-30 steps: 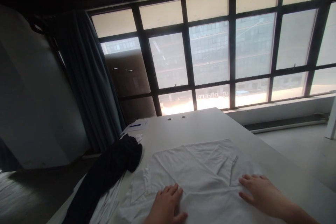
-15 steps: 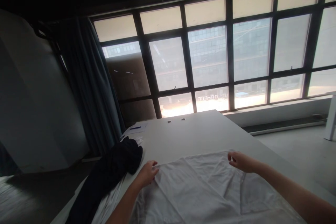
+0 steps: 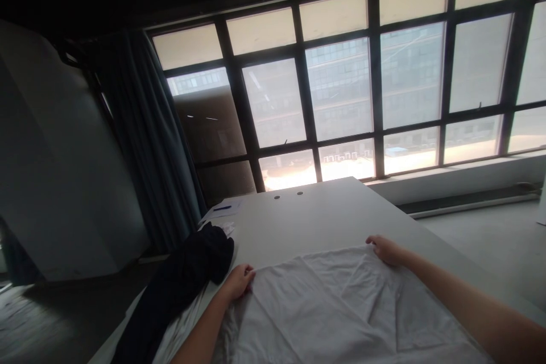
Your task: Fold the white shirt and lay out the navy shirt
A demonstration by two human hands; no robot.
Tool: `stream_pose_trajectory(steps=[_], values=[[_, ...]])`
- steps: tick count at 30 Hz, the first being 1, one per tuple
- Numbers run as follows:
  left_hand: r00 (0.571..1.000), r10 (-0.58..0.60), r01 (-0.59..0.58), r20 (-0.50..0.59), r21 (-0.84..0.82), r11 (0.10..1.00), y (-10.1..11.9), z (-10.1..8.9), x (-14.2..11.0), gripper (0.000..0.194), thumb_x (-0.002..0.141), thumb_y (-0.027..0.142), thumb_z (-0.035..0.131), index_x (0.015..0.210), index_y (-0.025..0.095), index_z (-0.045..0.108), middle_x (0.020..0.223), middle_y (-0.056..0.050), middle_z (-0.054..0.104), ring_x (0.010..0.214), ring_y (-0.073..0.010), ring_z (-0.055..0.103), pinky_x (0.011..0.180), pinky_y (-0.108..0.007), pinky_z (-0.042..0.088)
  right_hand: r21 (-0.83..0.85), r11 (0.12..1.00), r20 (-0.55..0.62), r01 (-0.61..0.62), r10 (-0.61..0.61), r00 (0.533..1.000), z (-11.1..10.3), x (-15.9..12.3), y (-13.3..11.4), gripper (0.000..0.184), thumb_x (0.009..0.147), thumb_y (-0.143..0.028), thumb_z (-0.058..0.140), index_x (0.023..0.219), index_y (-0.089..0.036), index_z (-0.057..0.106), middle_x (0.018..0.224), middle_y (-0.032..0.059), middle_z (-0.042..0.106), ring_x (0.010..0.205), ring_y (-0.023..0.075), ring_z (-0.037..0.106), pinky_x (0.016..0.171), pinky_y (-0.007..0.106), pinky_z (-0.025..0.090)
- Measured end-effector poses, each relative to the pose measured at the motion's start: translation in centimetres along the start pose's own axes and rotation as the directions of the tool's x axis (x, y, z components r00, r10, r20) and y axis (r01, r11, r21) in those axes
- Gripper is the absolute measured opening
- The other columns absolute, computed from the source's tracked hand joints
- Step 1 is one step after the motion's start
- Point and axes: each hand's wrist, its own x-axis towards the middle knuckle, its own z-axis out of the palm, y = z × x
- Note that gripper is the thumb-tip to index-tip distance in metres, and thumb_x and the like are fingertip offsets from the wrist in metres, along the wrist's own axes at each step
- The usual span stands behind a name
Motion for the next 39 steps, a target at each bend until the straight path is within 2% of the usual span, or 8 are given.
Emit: stream_pose_trajectory(steps=[6, 11, 17, 22, 26, 29, 33, 39], values=[[1.0, -0.023, 0.023, -0.009, 0.004, 1.0, 0.3, -0.1, 0.0, 0.029, 0.092, 0.049, 0.06, 0.094, 0.02, 0.057, 0.062, 0.002, 0.063, 0.055, -0.0177, 0.065, 0.048, -0.023, 0.044, -0.035, 0.999, 0.018, -0.017, 0.018, 1.0, -0.4, 0.3, 0.5, 0.053, 0.073, -0.01, 0.054, 0.123, -0.017, 0.069, 0.128, 0.0145, 0.065, 0.116, 0.0238, 0.063, 0.103, 0.034, 0.043], [1.0, 0.0, 0.0, -0.014, -0.019, 1.0, 0.5, -0.5, 0.0, 0.028, 0.091, 0.047, 0.063, 0.092, 0.021, 0.055, 0.065, 0.003, 0.064, 0.056, -0.0153, 0.064, 0.047, -0.021, 0.045, -0.041, 0.998, 0.03, -0.046, 0.047, 0.998, -0.5, 0.2, 0.4, 0.05, 0.074, -0.009, 0.054, 0.122, -0.014, 0.069, 0.125, 0.0164, 0.065, 0.114, 0.0251, 0.063, 0.103, 0.035, 0.043], [1.0, 0.017, -0.017, 0.01, -0.047, 0.999, 0.2, -1.1, 0.3, 0.03, 0.089, 0.048, 0.065, 0.088, 0.018, 0.059, 0.058, 0.003, 0.06, 0.051, -0.0144, 0.06, 0.045, -0.021, 0.042, -0.004, 0.993, 0.042, -0.118, 0.118, 0.992, -1.2, 0.6, -0.6, 0.031, 0.07, -0.01, 0.061, 0.099, -0.014, 0.073, 0.117, 0.0146, 0.065, 0.103, 0.0258, 0.066, 0.096, 0.039, 0.048], [0.999, 0.048, -0.047, 0.012, -0.103, 0.994, 0.1, -1.6, 0.5, 0.031, 0.086, 0.048, 0.067, 0.083, 0.018, 0.058, 0.071, 0.0, 0.065, 0.06, -0.0165, 0.066, 0.048, -0.022, 0.047, 0.106, 0.96, 0.152, -0.261, 0.243, 0.958, -2.0, 1.0, -1.3, 0.036, 0.073, -0.017, 0.062, 0.109, -0.015, 0.064, 0.075, 0.0066, 0.069, 0.062, 0.0211, 0.068, 0.062, 0.037, 0.057], [0.997, 0.082, -0.083, -0.011, -0.129, 0.988, 0.3, -2.0, 0.8, 0.034, 0.084, 0.051, 0.065, 0.086, 0.018, 0.059, 0.077, -0.002, 0.066, 0.068, -0.0185, 0.069, 0.052, -0.022, 0.049, 0.195, 0.926, 0.202, -0.325, 0.286, 0.937, -3.0, 0.8, -1.0, 0.036, 0.076, -0.016, 0.057, 0.112, -0.014, 0.059, 0.056, 0.0011, 0.063, 0.05, 0.0197, 0.065, 0.053, 0.034, 0.056], [0.99, 0.132, -0.136, -0.046, -0.117, 0.984, 0.8, -2.5, 1.2, 0.04, 0.082, 0.057, 0.063, 0.085, 0.017, 0.061, 0.076, -0.003, 0.067, 0.067, -0.019, 0.067, 0.054, -0.024, 0.05, 0.25, 0.923, 0.16, -0.293, 0.259, 0.953, -3.8, 0.8, -0.6, 0.03, 0.076, -0.016, 0.054, 0.105, -0.014, 0.062, 0.053, 0.0012, 0.063, 0.05, 0.0189, 0.064, 0.054, 0.032, 0.054], [0.961, 0.238, -0.248, -0.14, -0.063, 0.967, 1.7, -3.7, 1.3, 0.051, 0.08, 0.067, 0.057, 0.085, 0.017, 0.063, 0.079, -0.004, 0.068, 0.072, -0.0217, 0.065, 0.064, -0.029, 0.049, 0.299, 0.938, 0.007, -0.173, 0.179, 0.984, -4.9, 0.8, -0.1, 0.022, 0.075, -0.02, 0.053, 0.093, -0.016, 0.065, 0.064, 0.004, 0.068, 0.059, 0.0174, 0.065, 0.06, 0.028, 0.05], [0.913, 0.376, -0.375, -0.16, 0.035, 0.926, 2.0, -4.6, -1.2, 0.049, 0.087, 0.065, 0.048, 0.088, 0.019, 0.064, 0.08, -0.004, 0.069, 0.079, -0.024, 0.064, 0.072, -0.03, 0.046, 0.301, 0.953, -0.182, -0.008, 0.066, 0.981, -6.1, -1.7, 0.5, 0.027, 0.075, -0.035, 0.053, 0.089, -0.019, 0.069, 0.075, 0.0057, 0.073, 0.073, 0.0217, 0.067, 0.068, 0.03, 0.049]])
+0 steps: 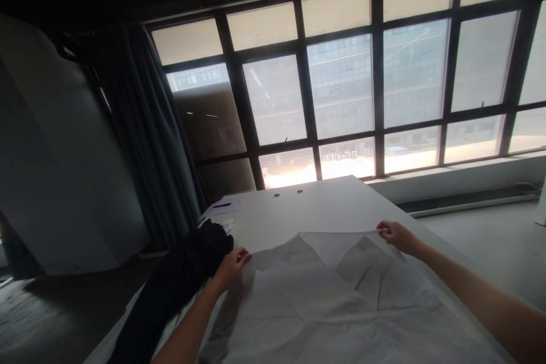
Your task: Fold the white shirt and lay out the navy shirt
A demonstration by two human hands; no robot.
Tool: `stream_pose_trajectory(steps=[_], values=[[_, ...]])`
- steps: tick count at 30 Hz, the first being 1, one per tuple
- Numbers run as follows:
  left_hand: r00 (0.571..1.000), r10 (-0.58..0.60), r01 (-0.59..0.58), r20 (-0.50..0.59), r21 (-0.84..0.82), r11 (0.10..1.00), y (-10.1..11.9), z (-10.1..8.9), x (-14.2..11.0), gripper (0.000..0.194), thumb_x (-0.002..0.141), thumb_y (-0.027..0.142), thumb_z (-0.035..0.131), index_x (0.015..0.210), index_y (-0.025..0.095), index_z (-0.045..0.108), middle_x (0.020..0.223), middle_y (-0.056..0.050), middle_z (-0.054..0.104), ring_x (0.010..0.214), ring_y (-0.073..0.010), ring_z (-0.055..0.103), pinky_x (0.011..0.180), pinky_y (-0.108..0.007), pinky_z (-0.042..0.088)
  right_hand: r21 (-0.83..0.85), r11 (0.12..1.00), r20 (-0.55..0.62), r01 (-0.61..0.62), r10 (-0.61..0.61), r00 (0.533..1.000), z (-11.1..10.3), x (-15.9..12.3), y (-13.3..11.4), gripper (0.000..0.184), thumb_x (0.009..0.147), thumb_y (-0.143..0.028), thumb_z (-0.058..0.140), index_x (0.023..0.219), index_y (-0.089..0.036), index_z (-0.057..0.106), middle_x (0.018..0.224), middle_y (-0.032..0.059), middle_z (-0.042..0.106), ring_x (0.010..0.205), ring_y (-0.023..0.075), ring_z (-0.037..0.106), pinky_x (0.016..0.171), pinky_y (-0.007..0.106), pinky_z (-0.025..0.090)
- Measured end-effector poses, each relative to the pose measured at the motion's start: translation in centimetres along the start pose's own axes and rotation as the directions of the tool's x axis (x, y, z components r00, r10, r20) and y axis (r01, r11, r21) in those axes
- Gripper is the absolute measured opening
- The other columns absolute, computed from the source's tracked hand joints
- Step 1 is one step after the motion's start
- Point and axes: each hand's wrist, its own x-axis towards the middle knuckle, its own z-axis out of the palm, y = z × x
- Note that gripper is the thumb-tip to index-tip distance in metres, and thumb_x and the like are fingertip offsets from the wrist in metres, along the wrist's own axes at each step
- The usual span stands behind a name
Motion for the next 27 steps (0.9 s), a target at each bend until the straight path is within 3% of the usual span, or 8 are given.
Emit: stream_pose_trajectory(steps=[9, 13, 15, 19, 24, 27], values=[[0.982, 0.138, -0.162, 0.13, 0.198, 0.967, 0.8, -0.3, -5.8, 0.015, 0.09, 0.027, 0.047, 0.093, 0.023, 0.061, 0.1, -0.004, 0.068, 0.092, -0.0208, 0.063, 0.085, -0.029, 0.044, 0.098, 0.985, 0.009, 0.145, -0.147, 0.989, -0.4, -8.4, 1.4, 0.029, 0.081, -0.044, 0.057, 0.091, -0.022, 0.072, 0.099, 0.0095, 0.074, 0.089, 0.0254, 0.07, 0.079, 0.033, 0.055], [0.977, 0.111, -0.166, 0.181, 0.324, 0.931, 0.9, 0.7, -7.5, 0.017, 0.086, 0.017, 0.048, 0.088, 0.023, 0.063, 0.098, -0.004, 0.067, 0.093, -0.0237, 0.063, 0.088, -0.034, 0.044, 0.025, 0.985, 0.008, 0.173, -0.173, 0.985, 0.9, -11.3, 2.7, 0.025, 0.085, -0.042, 0.056, 0.091, -0.025, 0.073, 0.101, 0.008, 0.073, 0.088, 0.0243, 0.069, 0.083, 0.034, 0.054], [0.981, 0.084, -0.151, 0.172, 0.423, 0.894, 1.4, 1.5, -8.0, 0.018, 0.084, 0.016, 0.051, 0.093, 0.022, 0.066, 0.105, -0.006, 0.067, 0.106, -0.0281, 0.061, 0.098, -0.04, 0.041, -0.01, 0.982, 0.007, 0.191, -0.191, 0.982, 1.7, -12.3, 3.4, 0.022, 0.086, -0.04, 0.056, 0.091, -0.026, 0.073, 0.101, 0.007, 0.072, 0.092, 0.0246, 0.069, 0.086, 0.034, 0.053], [0.986, 0.063, -0.14, 0.157, 0.544, 0.827, 4.5, 3.1, -8.7, 0.028, 0.08, 0.015, 0.061, 0.106, 0.024, 0.066, 0.124, -0.007, 0.065, 0.131, -0.032, 0.048, 0.113, -0.046, 0.03, -0.041, 0.98, 0.014, 0.197, -0.196, 0.98, 2.9, -13.3, 4.4, 0.021, 0.089, -0.036, 0.053, 0.093, -0.026, 0.071, 0.103, 0.0065, 0.07, 0.095, 0.024, 0.068, 0.089, 0.034, 0.052], [0.957, 0.196, -0.261, 0.213, 0.347, 0.901, 10.7, 5.4, -9.9, 0.025, 0.084, 0.022, 0.063, 0.109, 0.027, 0.065, 0.115, -0.003, 0.066, 0.112, -0.0239, 0.059, 0.103, -0.036, 0.039, -0.065, 0.976, -0.044, 0.21, -0.213, 0.976, 3.9, -13.9, 5.0, 0.021, 0.089, -0.035, 0.054, 0.095, -0.025, 0.071, 0.107, 0.0085, 0.069, 0.099, 0.0258, 0.067, 0.092, 0.037, 0.051], [0.939, 0.266, -0.314, 0.216, 0.234, 0.92, 13.3, 7.5, -10.2, 0.025, 0.085, 0.026, 0.065, 0.11, 0.029, 0.064, 0.115, -0.001, 0.066, 0.109, -0.0217, 0.059, 0.1, -0.033, 0.041, -0.074, 0.97, -0.07, 0.231, -0.237, 0.969, 4.2, -14.3, 5.0, 0.021, 0.088, -0.036, 0.056, 0.097, -0.025, 0.072, 0.109, 0.0089, 0.069, 0.104, 0.0274, 0.065, 0.096, 0.04, 0.05]])
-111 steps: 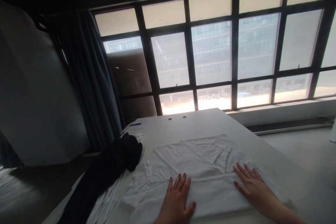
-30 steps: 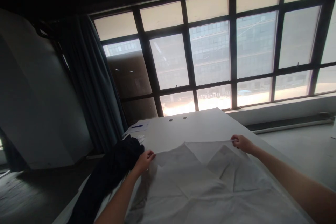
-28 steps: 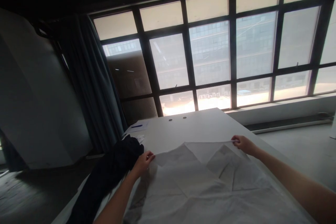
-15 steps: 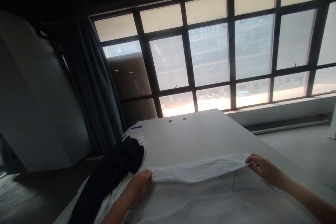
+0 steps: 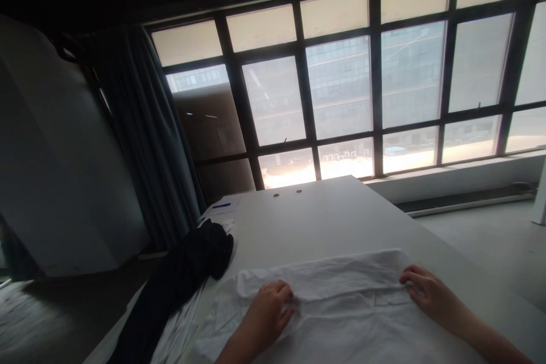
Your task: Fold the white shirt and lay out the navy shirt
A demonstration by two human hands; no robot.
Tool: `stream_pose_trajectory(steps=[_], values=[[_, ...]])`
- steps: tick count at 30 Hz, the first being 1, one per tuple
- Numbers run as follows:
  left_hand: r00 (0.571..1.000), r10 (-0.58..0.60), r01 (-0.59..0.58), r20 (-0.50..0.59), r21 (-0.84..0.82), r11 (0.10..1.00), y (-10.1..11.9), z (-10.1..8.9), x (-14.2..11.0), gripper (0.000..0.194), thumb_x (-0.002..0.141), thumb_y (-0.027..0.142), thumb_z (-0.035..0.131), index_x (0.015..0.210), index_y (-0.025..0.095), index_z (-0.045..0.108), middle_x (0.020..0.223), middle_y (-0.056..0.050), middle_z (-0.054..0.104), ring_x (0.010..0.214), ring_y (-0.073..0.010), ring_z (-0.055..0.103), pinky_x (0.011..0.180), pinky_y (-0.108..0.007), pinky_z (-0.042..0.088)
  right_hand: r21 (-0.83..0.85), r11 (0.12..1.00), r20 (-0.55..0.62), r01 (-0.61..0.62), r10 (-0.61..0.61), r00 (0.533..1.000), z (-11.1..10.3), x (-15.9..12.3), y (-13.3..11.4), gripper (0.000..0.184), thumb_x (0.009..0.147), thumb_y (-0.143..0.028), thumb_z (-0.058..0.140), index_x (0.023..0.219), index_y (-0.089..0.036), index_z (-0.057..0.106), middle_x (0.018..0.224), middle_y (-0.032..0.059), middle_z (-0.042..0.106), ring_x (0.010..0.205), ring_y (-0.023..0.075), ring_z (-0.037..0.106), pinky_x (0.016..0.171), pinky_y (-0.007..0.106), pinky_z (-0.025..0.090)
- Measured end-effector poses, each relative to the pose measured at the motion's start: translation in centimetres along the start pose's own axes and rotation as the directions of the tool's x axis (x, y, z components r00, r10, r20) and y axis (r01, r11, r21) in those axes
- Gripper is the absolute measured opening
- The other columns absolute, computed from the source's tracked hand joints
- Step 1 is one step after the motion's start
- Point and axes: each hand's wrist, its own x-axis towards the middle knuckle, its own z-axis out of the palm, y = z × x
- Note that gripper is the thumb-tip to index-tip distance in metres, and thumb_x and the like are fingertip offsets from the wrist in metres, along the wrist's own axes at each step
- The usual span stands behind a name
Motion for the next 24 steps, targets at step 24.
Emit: stream_pose_trajectory(steps=[24], values=[[0.978, 0.088, -0.098, -0.187, -0.041, 0.994, -1.3, 6.8, 2.5, 0.024, 0.099, 0.02, 0.044, 0.102, 0.027, 0.066, 0.134, -0.006, 0.064, 0.131, -0.0228, 0.054, 0.12, -0.048, 0.032, -0.011, 0.995, -0.174, -0.102, 0.098, 0.98, 0.1, 0.0, 0.7, 0.029, 0.084, -0.026, 0.042, 0.095, -0.021, 0.069, 0.102, 0.0095, 0.067, 0.092, 0.0233, 0.065, 0.09, 0.036, 0.05]])
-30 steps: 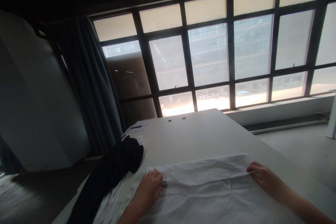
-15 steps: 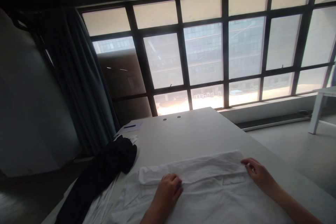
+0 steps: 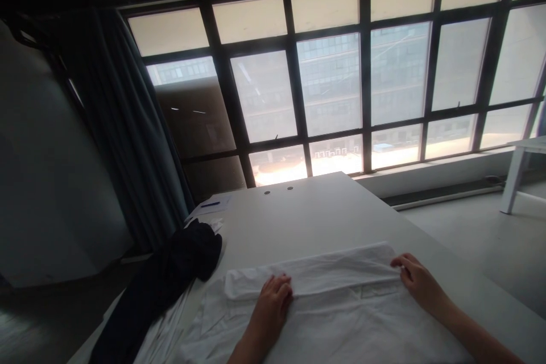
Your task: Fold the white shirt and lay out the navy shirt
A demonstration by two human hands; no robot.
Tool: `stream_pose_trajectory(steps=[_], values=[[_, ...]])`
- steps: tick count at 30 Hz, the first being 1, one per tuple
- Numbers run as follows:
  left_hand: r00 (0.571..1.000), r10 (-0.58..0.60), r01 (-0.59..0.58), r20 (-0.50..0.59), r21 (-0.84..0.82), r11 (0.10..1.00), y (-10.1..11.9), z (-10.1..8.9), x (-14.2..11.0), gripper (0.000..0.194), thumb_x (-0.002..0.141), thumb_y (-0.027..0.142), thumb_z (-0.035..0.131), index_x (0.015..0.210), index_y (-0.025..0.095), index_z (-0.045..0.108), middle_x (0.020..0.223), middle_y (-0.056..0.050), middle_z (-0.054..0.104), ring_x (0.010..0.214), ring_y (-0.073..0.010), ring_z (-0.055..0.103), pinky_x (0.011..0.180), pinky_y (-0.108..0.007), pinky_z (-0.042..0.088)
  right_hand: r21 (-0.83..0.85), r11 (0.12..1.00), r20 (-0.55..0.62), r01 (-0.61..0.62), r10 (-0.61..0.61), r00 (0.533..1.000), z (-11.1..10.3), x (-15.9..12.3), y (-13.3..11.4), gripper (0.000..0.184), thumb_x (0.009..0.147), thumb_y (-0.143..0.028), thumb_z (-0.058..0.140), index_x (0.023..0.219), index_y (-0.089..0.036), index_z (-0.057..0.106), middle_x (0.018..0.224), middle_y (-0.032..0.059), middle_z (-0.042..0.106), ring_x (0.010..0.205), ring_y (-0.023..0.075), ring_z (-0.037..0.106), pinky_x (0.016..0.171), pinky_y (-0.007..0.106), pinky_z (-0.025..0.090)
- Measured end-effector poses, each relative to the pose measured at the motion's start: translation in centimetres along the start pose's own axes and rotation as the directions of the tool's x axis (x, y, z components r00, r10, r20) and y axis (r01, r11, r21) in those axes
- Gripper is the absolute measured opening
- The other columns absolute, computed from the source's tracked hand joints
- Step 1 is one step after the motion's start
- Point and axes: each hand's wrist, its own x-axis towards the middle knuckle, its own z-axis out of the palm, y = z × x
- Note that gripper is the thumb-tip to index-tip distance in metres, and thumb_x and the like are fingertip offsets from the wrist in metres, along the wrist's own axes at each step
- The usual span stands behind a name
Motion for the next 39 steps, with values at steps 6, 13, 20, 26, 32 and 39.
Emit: stream_pose_trajectory(steps=[6, 13, 20, 26, 32, 39], values=[[0.996, -0.051, 0.054, 0.076, -0.042, 0.998, -0.2, 0.1, 0.0, 0.027, 0.105, 0.034, 0.041, 0.103, 0.025, 0.066, 0.146, -0.008, 0.057, 0.142, -0.0251, 0.045, 0.122, -0.058, 0.025, -0.119, 0.993, 0.116, 0.004, 0.01, 0.993, 0.3, -0.1, 0.3, 0.03, 0.083, -0.021, 0.04, 0.088, -0.025, 0.07, 0.096, 0.0044, 0.069, 0.085, 0.0212, 0.067, 0.086, 0.034, 0.049], [0.983, -0.165, 0.158, 0.081, 0.084, 0.984, -1.2, 1.5, 0.1, 0.039, 0.106, 0.033, 0.031, 0.124, 0.023, 0.065, 0.154, -0.011, 0.046, 0.146, -0.029, 0.037, 0.118, -0.067, 0.022, -0.256, 0.966, 0.137, 0.022, 0.013, 0.991, -0.3, -0.1, -0.6, 0.03, 0.084, -0.022, 0.043, 0.082, -0.027, 0.072, 0.096, 0.0043, 0.07, 0.089, 0.0224, 0.066, 0.083, 0.035, 0.047], [0.961, -0.175, 0.118, 0.216, 0.252, 0.96, -1.1, 1.5, 0.0, 0.052, 0.105, 0.041, 0.032, 0.157, 0.038, 0.028, 0.166, -0.003, 0.021, 0.153, -0.0302, 0.021, 0.121, -0.062, 0.018, -0.398, 0.912, 0.118, 0.102, -0.059, 0.991, 1.8, 0.1, -9.4, 0.025, 0.078, -0.018, 0.053, 0.087, -0.025, 0.076, 0.114, 0.0115, 0.069, 0.109, 0.0318, 0.06, 0.098, 0.048, 0.041], [0.956, -0.191, 0.138, 0.221, 0.235, 0.962, -0.8, 1.2, -0.1, 0.052, 0.105, 0.046, 0.033, 0.157, 0.041, 0.026, 0.166, -0.001, 0.019, 0.153, -0.0301, 0.019, 0.122, -0.06, 0.015, -0.138, 0.931, 0.378, 0.337, -0.265, 0.887, 7.8, 1.8, -21.0, 0.045, 0.083, -0.021, 0.053, 0.125, -0.026, 0.066, 0.149, 0.0088, 0.052, 0.14, 0.0301, 0.042, 0.119, 0.049, 0.021], [0.961, -0.187, 0.145, 0.205, 0.203, 0.968, -0.9, 1.3, -0.4, 0.054, 0.104, 0.046, 0.035, 0.157, 0.041, 0.026, 0.166, -0.001, 0.022, 0.153, -0.0298, 0.021, 0.122, -0.06, 0.016, -0.033, 0.911, 0.588, 0.411, -0.315, 0.745, 13.9, 5.1, -26.2, 0.065, 0.088, -0.026, 0.049, 0.152, -0.015, 0.041, 0.162, 0.0166, 0.033, 0.151, 0.0348, 0.022, 0.121, 0.058, 0.011], [0.962, -0.201, 0.16, 0.184, 0.216, 0.963, -0.9, 1.6, -0.5, 0.053, 0.103, 0.045, 0.037, 0.155, 0.039, 0.032, 0.165, -0.003, 0.025, 0.152, -0.0328, 0.022, 0.12, -0.062, 0.017, -0.116, 0.965, 0.558, 0.235, -0.132, 0.82, 16.6, 5.2, -24.4, 0.079, 0.098, -0.061, 0.028, 0.158, -0.008, 0.028, 0.165, 0.0213, 0.019, 0.153, 0.0386, 0.012, 0.12, 0.061, 0.003]])
